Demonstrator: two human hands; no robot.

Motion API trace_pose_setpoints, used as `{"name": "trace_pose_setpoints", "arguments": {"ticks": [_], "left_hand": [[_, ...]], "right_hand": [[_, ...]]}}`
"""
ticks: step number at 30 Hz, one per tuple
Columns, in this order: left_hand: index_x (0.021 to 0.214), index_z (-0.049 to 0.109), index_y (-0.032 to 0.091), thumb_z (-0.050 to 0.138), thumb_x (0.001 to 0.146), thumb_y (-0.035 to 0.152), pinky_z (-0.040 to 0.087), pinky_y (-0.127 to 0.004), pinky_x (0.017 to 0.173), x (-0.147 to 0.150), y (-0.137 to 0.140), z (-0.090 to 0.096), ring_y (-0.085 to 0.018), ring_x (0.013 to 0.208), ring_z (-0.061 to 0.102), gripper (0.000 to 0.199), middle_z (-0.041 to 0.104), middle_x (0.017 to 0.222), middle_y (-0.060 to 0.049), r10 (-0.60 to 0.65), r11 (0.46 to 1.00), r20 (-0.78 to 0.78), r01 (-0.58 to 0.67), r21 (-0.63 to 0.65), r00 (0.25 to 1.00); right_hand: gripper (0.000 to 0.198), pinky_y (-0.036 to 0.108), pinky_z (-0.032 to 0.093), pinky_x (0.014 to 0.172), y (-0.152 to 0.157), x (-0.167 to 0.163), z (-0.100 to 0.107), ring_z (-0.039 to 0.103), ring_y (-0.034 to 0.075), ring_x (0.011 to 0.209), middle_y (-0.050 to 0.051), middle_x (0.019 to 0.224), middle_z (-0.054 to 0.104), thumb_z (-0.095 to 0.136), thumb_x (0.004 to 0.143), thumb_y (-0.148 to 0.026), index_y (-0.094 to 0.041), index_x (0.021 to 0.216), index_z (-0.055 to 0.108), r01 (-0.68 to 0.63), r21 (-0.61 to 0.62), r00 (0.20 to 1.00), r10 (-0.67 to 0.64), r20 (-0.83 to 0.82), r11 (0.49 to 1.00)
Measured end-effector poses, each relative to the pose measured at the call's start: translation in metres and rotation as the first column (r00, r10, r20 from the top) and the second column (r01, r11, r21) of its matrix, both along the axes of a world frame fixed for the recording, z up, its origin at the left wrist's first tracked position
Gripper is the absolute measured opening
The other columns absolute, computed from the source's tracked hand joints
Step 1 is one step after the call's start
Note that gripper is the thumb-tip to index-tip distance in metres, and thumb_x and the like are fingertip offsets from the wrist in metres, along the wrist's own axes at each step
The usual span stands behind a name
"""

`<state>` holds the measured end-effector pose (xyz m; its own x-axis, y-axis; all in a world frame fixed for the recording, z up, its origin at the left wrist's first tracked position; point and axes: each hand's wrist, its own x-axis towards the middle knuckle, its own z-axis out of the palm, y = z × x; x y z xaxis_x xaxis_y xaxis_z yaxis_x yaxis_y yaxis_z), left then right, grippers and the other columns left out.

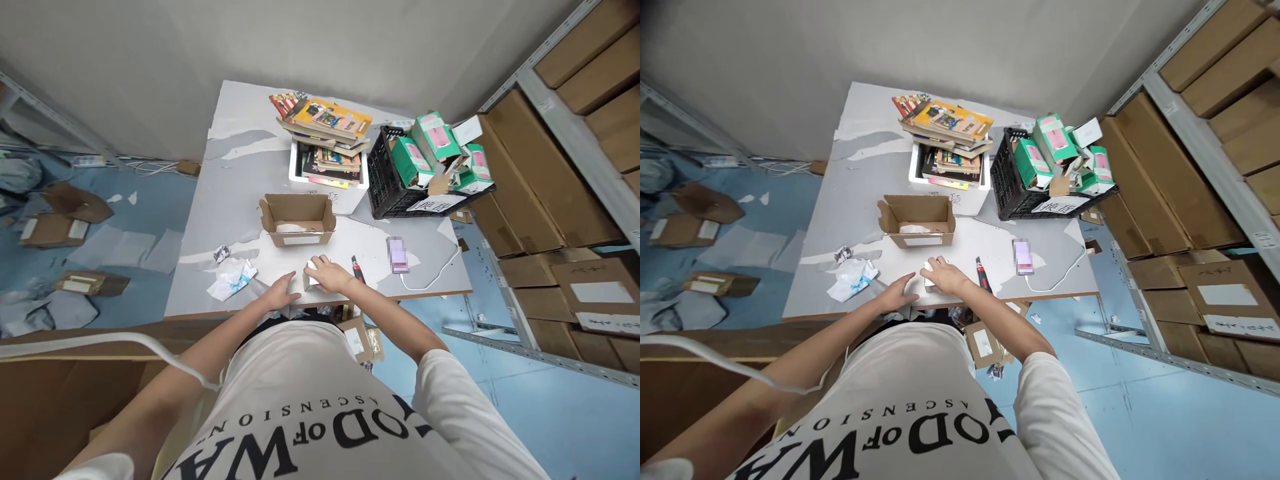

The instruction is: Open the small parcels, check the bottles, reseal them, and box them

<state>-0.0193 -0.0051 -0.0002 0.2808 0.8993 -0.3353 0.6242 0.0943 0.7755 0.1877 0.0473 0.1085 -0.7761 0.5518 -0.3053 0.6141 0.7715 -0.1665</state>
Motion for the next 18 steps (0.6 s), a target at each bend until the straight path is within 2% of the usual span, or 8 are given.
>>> {"name": "trace_pose_setpoints", "arguments": {"ticks": [3, 6, 8, 10, 12, 13, 15, 18], "left_hand": [[0.13, 0.047, 0.008, 0.064, 0.065, 0.049, 0.034, -0.046, 0.11, -0.019, 0.002, 0.005, -0.035, 0.129, 0.046, 0.078, 0.047, 0.14, -0.022, 0.018, 0.994, -0.014, -0.019, -0.108, 1.0], [0.127, 0.048, 0.007, 0.063, 0.062, 0.057, 0.041, -0.044, 0.104, -0.037, 0.0, 0.001, -0.035, 0.122, 0.053, 0.084, 0.051, 0.135, -0.025, 0.078, 0.978, 0.006, -0.075, -0.196, 0.997], [0.124, 0.05, 0.009, 0.064, 0.057, 0.063, 0.043, -0.044, 0.102, -0.046, -0.003, -0.005, -0.036, 0.118, 0.056, 0.087, 0.054, 0.132, -0.025, 0.128, 0.961, 0.003, -0.123, -0.248, 0.992], [0.122, 0.05, 0.01, 0.061, 0.056, 0.068, 0.044, -0.044, 0.101, -0.052, -0.007, -0.011, -0.036, 0.117, 0.057, 0.089, 0.055, 0.131, -0.024, 0.163, 0.947, -0.005, -0.158, -0.28, 0.987], [0.121, 0.05, 0.011, 0.061, 0.054, 0.07, 0.044, -0.045, 0.101, -0.056, -0.01, -0.014, -0.036, 0.116, 0.057, 0.089, 0.056, 0.129, -0.024, 0.177, 0.935, -0.005, -0.17, -0.312, 0.984], [0.12, 0.05, 0.012, 0.061, 0.053, 0.071, 0.045, -0.044, 0.101, -0.057, -0.012, -0.015, -0.036, 0.117, 0.057, 0.09, 0.057, 0.129, -0.024, 0.182, 0.928, 0.0, -0.172, -0.329, 0.983], [0.118, 0.051, 0.013, 0.062, 0.05, 0.074, 0.047, -0.043, 0.098, -0.057, -0.014, -0.015, -0.036, 0.117, 0.057, 0.091, 0.057, 0.129, -0.023, 0.197, 0.912, 0.002, -0.182, -0.368, 0.98], [0.117, 0.052, 0.013, 0.058, 0.048, 0.081, 0.05, -0.041, 0.094, -0.054, -0.015, -0.012, -0.036, 0.118, 0.056, 0.097, 0.056, 0.13, -0.022, 0.216, 0.898, -0.016, -0.205, -0.389, 0.976]], "right_hand": [[0.04, 0.041, 0.052, 0.077, 0.007, 0.015, 0.013, 0.042, 0.031, 0.111, 0.017, 0.122, 0.043, 0.059, 0.085, -0.035, -0.021, 0.121, 0.05, 0.096, -0.002, 0.994, -0.096, -0.061, 0.995], [0.048, 0.045, 0.047, 0.088, 0.017, 0.048, 0.043, 0.044, 0.03, 0.11, 0.017, 0.121, 0.044, 0.06, 0.084, -0.043, -0.02, 0.124, 0.049, 0.226, 0.004, 0.949, -0.219, -0.227, 0.974], [0.053, 0.046, 0.044, 0.093, 0.026, 0.08, 0.07, 0.046, 0.03, 0.11, 0.016, 0.118, 0.046, 0.06, 0.082, -0.048, -0.019, 0.125, 0.049, 0.324, 0.02, 0.881, -0.294, -0.371, 0.946], [0.053, 0.046, 0.043, 0.095, 0.037, 0.119, 0.098, 0.048, 0.03, 0.11, 0.014, 0.117, 0.048, 0.06, 0.081, -0.05, -0.02, 0.124, 0.049, 0.449, 0.067, 0.778, -0.354, -0.52, 0.891], [0.053, 0.045, 0.043, 0.094, 0.051, 0.16, 0.122, 0.051, 0.029, 0.108, 0.011, 0.113, 0.051, 0.062, 0.079, -0.052, -0.02, 0.12, 0.05, 0.597, 0.133, 0.645, -0.375, -0.666, 0.791], [0.054, 0.045, 0.044, 0.093, 0.06, 0.181, 0.132, 0.052, 0.028, 0.106, 0.011, 0.112, 0.052, 0.062, 0.078, -0.052, -0.02, 0.12, 0.049, 0.68, 0.158, 0.56, -0.368, -0.742, 0.716], [0.058, 0.044, 0.045, 0.091, 0.082, 0.221, 0.143, 0.055, 0.026, 0.104, 0.01, 0.113, 0.051, 0.061, 0.078, -0.052, -0.019, 0.123, 0.044, 0.826, 0.152, 0.361, -0.302, -0.882, 0.543], [0.056, 0.044, 0.045, 0.093, 0.129, 0.273, 0.148, 0.055, 0.023, 0.106, 0.011, 0.117, 0.047, 0.053, 0.083, -0.049, -0.018, 0.127, 0.035, 0.962, 0.067, 0.099, -0.11, -0.989, 0.266]]}}
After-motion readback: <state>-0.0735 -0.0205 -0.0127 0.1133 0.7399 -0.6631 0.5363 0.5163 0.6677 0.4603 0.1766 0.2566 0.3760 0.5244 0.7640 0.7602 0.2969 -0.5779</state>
